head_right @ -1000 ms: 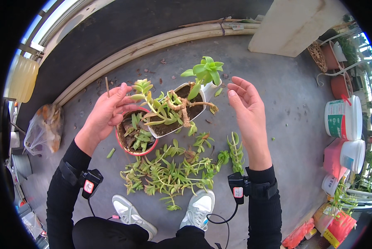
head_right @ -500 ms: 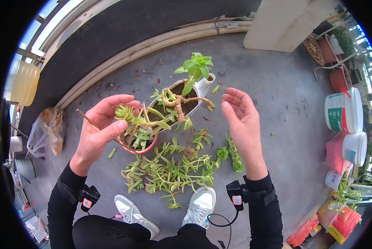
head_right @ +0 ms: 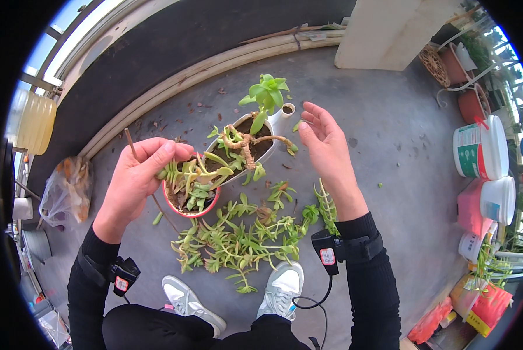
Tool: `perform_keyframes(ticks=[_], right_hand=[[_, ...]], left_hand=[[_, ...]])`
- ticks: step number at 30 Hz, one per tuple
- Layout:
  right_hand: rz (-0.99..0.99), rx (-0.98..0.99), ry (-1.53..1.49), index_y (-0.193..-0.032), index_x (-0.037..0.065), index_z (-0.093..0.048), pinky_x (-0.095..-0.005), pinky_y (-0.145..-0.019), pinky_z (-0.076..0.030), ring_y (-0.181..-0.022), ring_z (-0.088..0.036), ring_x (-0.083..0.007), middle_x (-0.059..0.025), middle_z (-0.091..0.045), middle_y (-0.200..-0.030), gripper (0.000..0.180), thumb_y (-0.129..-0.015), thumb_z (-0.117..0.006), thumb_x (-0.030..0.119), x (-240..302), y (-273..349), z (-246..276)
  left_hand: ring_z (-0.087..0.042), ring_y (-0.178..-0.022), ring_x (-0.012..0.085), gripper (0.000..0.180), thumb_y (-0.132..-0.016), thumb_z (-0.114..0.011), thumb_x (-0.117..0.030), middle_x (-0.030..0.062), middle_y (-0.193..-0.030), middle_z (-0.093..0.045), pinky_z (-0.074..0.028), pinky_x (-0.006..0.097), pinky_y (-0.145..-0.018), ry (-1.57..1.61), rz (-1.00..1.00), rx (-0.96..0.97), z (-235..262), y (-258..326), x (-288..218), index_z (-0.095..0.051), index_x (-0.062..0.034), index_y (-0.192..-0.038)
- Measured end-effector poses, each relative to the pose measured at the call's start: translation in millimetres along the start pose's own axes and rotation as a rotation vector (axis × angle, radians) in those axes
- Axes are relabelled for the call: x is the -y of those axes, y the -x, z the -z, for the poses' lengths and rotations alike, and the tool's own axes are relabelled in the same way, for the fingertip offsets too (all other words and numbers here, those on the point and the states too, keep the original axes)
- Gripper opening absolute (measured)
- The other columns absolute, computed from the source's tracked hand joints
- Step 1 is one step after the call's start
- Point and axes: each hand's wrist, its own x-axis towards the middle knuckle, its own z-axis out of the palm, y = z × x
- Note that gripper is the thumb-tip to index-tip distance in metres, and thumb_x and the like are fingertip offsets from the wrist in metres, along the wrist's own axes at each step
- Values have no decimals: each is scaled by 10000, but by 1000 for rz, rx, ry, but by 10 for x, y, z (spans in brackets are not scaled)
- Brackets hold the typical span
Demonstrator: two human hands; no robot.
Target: The person uses a thin wooden stick to loosen soil and gently remove small succulent cuttings from a red pot. They place the cuttings into a white watering-can-shaped planter and arrange them among existing stems.
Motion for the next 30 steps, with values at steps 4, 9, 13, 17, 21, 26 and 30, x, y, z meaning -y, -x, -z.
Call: perform_keyframes(ticks=[4,9,13,17,21,26,30], right_hand=[[-71,285,-15,-1366,27,-510,-314,-967,-483,-1112,-595,-166,-101,-621,-1218,432,-964,-635,121,-73,-323,20],[-56,463,25,-1206,65,-539,-279,-828,-507,-981,-625,-124,-34,-630,-1061,283,-950,-658,85,-148,-519,5],[-51,366,27,-1115,73,-530,-263,-792,-511,-961,-627,-111,-21,-626,-1022,226,-940,-673,67,-256,-372,89],[-15,256,-47,-1134,70,-528,-293,-834,-530,-962,-622,-102,-15,-602,-1124,256,-930,-683,61,-398,29,167],[31,168,27,-1133,56,-508,-289,-849,-549,-939,-606,-108,-28,-592,-1126,326,-928,-721,194,-505,259,104],[-41,125,-105,-1170,57,-434,-322,-792,-593,-999,-602,-127,-78,-580,-1117,332,-990,-630,255,-545,268,-33],[-52,93,-159,-1247,54,-408,-340,-821,-600,-1058,-608,-159,-83,-563,-1178,334,-1013,-580,219,-579,276,-80]], left_hand=[[-646,-973,117,281,-1002,-598,-193,87,-1056,-709,-500,295,-902,-407,44,118,92,-109,-117,-665,51,-1123],[-657,-981,170,371,-977,-628,-210,144,-1103,-682,-530,335,-861,-588,-9,138,148,-226,-170,-599,61,-1228],[-643,-1028,182,453,-988,-633,-281,135,-1174,-658,-519,340,-884,-552,4,70,186,-293,-192,-555,39,-1298],[-611,-1077,156,499,-989,-638,-354,117,-1180,-652,-477,317,-938,-459,-12,-12,225,-416,-244,-548,6,-1323],[-609,-1052,131,528,-987,-627,-420,93,-1192,-653,-488,331,-829,-366,-89,-11,235,-635,-258,-555,-25,-1328],[-651,-1055,129,442,-1021,-554,-431,54,-1120,-673,-238,178,-447,-279,-89,-185,244,-804,-217,-589,-71,-1275],[-642,-1045,137,537,-1056,-405,-509,75,-1113,-672,-292,171,-470,-200,-116,-344,439,-641,-426,-620,-37,-1193]])
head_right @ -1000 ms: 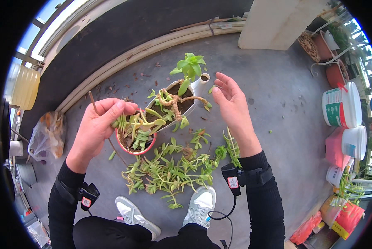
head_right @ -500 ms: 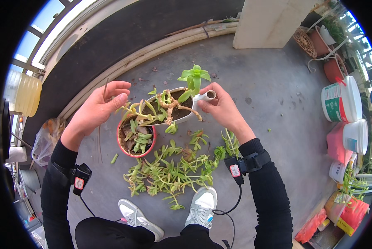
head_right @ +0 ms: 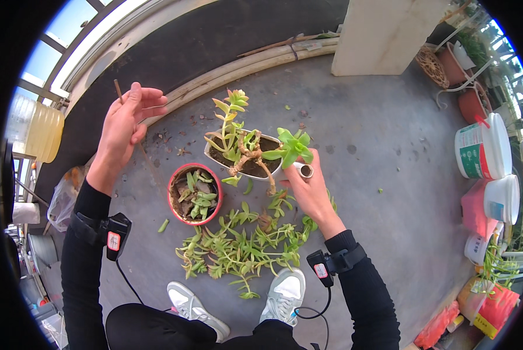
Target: The person uses a thin wooden stick to loosen soil and gently remove small succulent cuttings from a red pot. They place the cuttings into a white watering-can-shaped planter and arrange them among existing stems.
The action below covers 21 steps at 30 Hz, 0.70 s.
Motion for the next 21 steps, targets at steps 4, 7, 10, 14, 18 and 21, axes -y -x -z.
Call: perform_keyframes(ticks=[4,7,10,14,18,21], right_hand=[[20,17,3,-1309,57,-390,-344,-831,-601,-1090,-601,-174,-85,-538,-1237,359,-1022,-554,198,-32,-11,12],[-8,19,2,-1322,64,-385,-347,-856,-599,-1101,-599,-176,-88,-536,-1262,361,-1025,-544,195,-53,-14,17],[-31,29,-12,-1348,64,-369,-353,-869,-598,-1112,-600,-180,-84,-536,-1278,389,-1028,-541,203,-67,-19,27],[-27,30,-43,-1356,58,-385,-362,-870,-599,-1113,-603,-183,-85,-544,-1275,406,-1024,-555,218,-89,-25,26],[-33,36,-57,-1358,47,-412,-366,-872,-599,-1108,-605,-182,-81,-552,-1265,413,-1019,-567,225,-104,-33,35],[-31,37,-65,-1361,44,-411,-363,-867,-600,-1107,-605,-179,-80,-557,-1264,418,-1019,-569,226,-114,-37,38]], left_hand=[[-627,-827,95,835,-990,-215,-715,81,-925,-665,-432,176,-509,-197,-300,-70,371,392,-269,-655,-6,-1017],[-615,-675,82,854,-971,-217,-736,78,-821,-651,-464,160,-498,-204,-208,14,567,747,-431,-645,4,-972],[-600,-586,68,864,-968,-201,-734,66,-735,-629,-492,169,-493,-269,-300,-134,671,952,-457,-641,10,-945],[-562,-465,52,532,-1034,-446,-508,48,-655,-611,-418,154,-375,-254,-304,-168,820,989,-427,-634,-34,-882],[-510,-413,18,344,-1004,-603,-362,-3,-587,-587,-328,139,-324,-191,-177,-167,816,926,-396,-620,-62,-837],[-494,-416,4,332,-992,-633,-346,-17,-584,-586,-308,136,-333,-171,-178,-124,612,866,-356,-620,-64,-817]])
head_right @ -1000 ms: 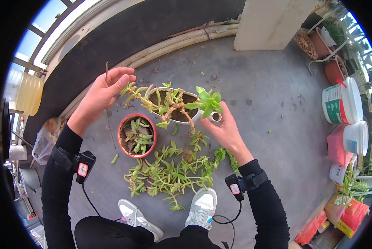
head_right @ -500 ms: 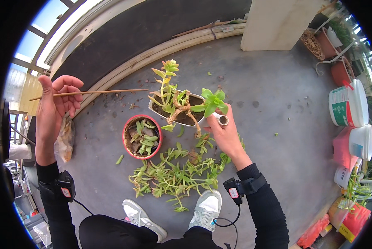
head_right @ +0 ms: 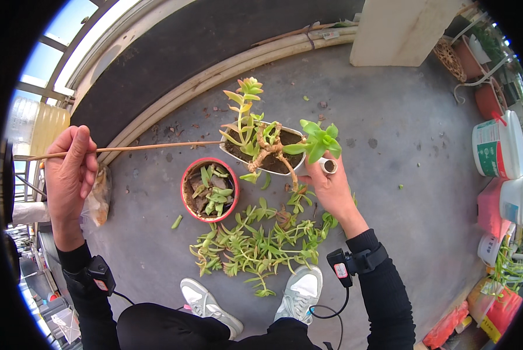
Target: The person uses a thin wooden stick to loosen soil and gently remove small succulent cuttings from a red pot. They place the cuttings into a white watering-can-shaped planter and arrange them among existing stems.
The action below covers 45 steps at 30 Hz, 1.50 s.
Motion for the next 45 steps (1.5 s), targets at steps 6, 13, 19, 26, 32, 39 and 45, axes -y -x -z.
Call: perform_keyframes(ticks=[6,13,19,26,32,39,45], right_hand=[[-4,10,1,-1356,40,-414,-361,-862,-605,-1112,-606,-180,-80,-562,-1262,415,-1019,-572,224,-4,-9,4],[5,-14,-8,-1364,39,-385,-370,-873,-601,-1128,-604,-196,-95,-535,-1296,436,-1017,-575,221,-24,-4,-9],[-3,3,40,-1338,45,-435,-360,-859,-601,-1094,-603,-178,-77,-542,-1259,389,-1020,-566,225,-38,-21,24],[86,-17,106,-1272,0,-482,-342,-830,-617,-1010,-683,-188,-101,-649,-1187,328,-1062,-487,252,-45,-10,-4],[51,-94,142,-1220,0,-441,-342,-816,-623,-1004,-685,-199,-123,-647,-1162,316,-1066,-474,274,-89,6,-8],[84,-21,128,-1359,70,-382,-324,-807,-611,-1080,-628,-171,-80,-577,-1236,442,-1026,-564,297,-122,-15,43],[89,-44,118,-1366,74,-377,-333,-815,-611,-1088,-623,-173,-80,-572,-1242,450,-1026,-564,301,-124,-2,24]], left_hand=[[-570,-561,29,241,-964,-689,-244,18,-717,-648,-417,165,-448,0,1,184,-544,-28,146,-683,-4,-937],[-679,-728,90,186,-971,-653,-137,79,-872,-720,-556,238,-648,63,-9,411,-1060,6,620,-686,33,-1041],[-684,-709,109,168,-967,-656,-121,87,-851,-704,-574,229,-637,292,0,268,-1063,-179,793,-675,45,-984],[-668,-674,93,188,-948,-701,-168,80,-834,-708,-557,211,-612,526,245,342,-1247,-277,902,-687,18,-966],[-603,-630,50,185,-965,-682,-178,52,-837,-710,-476,179,-540,519,276,451,-1452,-495,888,-697,5,-984],[-574,-602,29,164,-961,-674,-143,17,-756,-672,-435,172,-482,182,-95,500,-1404,-475,718,-707,17,-945],[-573,-599,34,165,-965,-666,-139,20,-753,-667,-440,175,-476,117,-51,427,-1151,-465,763,-705,21,-950]])
